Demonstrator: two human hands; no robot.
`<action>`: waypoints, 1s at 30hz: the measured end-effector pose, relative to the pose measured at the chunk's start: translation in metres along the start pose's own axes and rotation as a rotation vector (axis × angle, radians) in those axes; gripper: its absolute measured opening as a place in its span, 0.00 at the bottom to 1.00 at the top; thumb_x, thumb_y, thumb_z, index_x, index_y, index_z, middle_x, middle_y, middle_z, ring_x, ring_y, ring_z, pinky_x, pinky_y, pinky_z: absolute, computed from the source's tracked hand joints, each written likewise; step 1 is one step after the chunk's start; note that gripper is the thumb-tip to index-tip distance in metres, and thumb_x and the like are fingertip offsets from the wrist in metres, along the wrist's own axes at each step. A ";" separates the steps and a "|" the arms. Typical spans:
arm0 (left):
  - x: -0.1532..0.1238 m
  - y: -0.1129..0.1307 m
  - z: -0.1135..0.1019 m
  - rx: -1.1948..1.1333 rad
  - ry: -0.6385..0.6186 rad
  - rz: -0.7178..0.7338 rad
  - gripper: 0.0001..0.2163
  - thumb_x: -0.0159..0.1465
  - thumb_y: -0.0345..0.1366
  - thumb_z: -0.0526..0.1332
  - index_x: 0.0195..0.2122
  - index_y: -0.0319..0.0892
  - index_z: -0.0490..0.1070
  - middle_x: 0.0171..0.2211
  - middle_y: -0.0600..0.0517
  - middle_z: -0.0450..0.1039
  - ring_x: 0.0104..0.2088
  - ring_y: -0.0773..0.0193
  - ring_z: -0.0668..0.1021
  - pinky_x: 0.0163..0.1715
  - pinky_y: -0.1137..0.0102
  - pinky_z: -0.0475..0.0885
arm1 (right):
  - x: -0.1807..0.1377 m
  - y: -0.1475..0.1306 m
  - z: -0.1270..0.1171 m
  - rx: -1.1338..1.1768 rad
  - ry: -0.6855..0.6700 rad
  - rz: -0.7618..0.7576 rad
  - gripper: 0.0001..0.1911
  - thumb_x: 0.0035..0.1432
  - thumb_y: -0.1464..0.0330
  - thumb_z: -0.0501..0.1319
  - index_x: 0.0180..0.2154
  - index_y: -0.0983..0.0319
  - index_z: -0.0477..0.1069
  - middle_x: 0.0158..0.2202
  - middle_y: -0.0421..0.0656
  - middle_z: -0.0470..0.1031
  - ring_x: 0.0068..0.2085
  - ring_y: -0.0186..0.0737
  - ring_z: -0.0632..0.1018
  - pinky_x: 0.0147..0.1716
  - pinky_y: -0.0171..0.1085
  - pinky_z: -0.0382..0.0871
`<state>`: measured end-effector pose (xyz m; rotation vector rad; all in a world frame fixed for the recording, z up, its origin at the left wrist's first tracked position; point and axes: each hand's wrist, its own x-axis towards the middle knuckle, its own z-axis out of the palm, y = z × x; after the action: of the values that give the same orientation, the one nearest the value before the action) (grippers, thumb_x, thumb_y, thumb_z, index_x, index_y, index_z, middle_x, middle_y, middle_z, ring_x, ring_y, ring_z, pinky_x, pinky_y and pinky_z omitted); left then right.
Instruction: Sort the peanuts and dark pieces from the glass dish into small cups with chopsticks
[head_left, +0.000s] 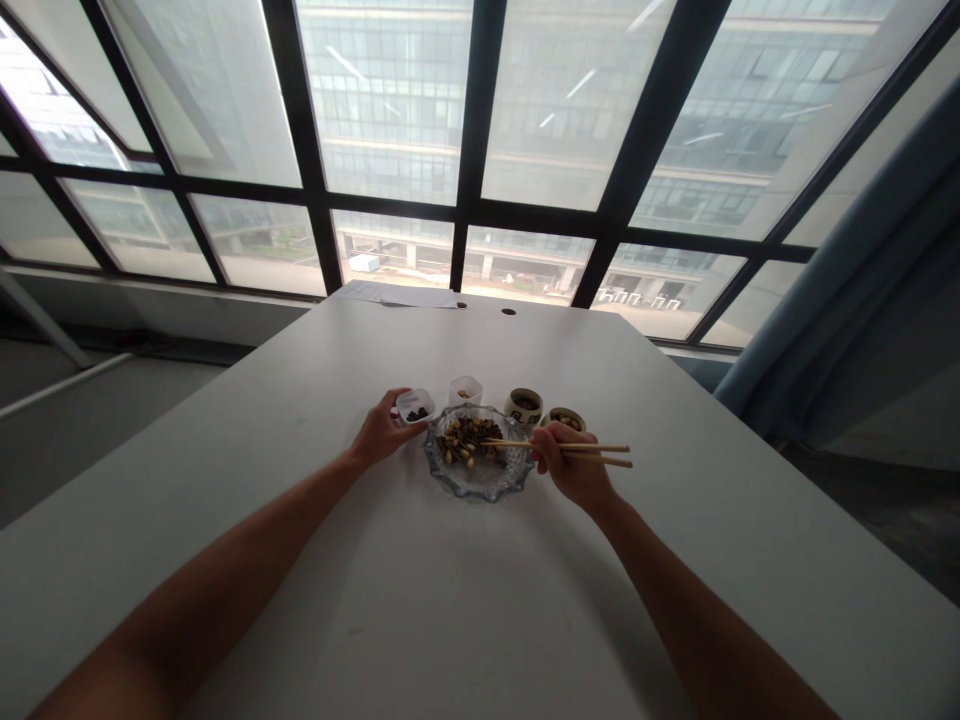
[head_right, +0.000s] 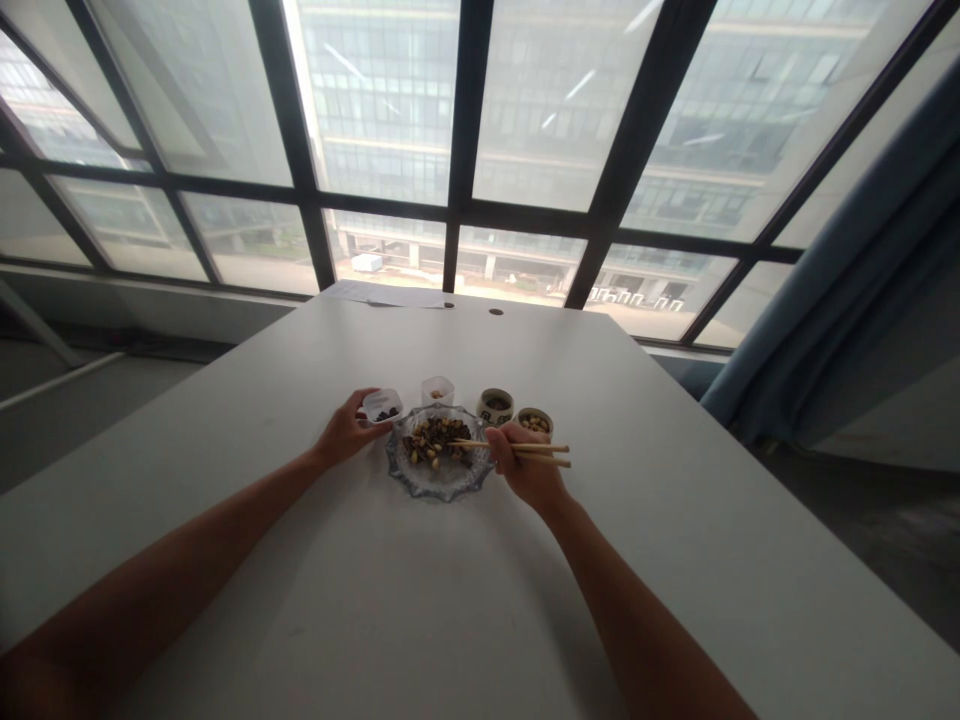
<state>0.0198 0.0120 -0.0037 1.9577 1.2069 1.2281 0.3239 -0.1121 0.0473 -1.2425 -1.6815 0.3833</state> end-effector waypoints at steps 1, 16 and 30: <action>0.000 0.000 0.000 0.002 0.000 -0.002 0.31 0.51 0.49 0.70 0.54 0.41 0.67 0.43 0.46 0.79 0.42 0.56 0.81 0.42 0.63 0.77 | 0.000 0.000 0.000 0.006 0.001 -0.001 0.24 0.67 0.51 0.55 0.23 0.59 0.68 0.17 0.41 0.74 0.17 0.35 0.74 0.18 0.33 0.67; 0.000 0.000 0.000 0.005 -0.004 -0.009 0.32 0.51 0.50 0.70 0.54 0.41 0.67 0.42 0.46 0.79 0.40 0.58 0.81 0.42 0.64 0.77 | 0.002 -0.004 -0.007 -0.005 -0.032 0.044 0.26 0.66 0.49 0.55 0.24 0.59 0.69 0.18 0.41 0.74 0.17 0.34 0.73 0.17 0.33 0.66; 0.000 -0.001 0.001 0.030 0.012 0.020 0.31 0.51 0.50 0.70 0.54 0.42 0.67 0.42 0.47 0.79 0.40 0.58 0.81 0.43 0.62 0.77 | 0.013 0.012 -0.001 0.444 0.339 0.400 0.31 0.55 0.38 0.58 0.24 0.61 0.68 0.14 0.41 0.72 0.11 0.35 0.69 0.07 0.32 0.61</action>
<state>0.0207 0.0126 -0.0050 1.9913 1.2211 1.2400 0.3310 -0.0957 0.0458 -1.2179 -0.9884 0.7022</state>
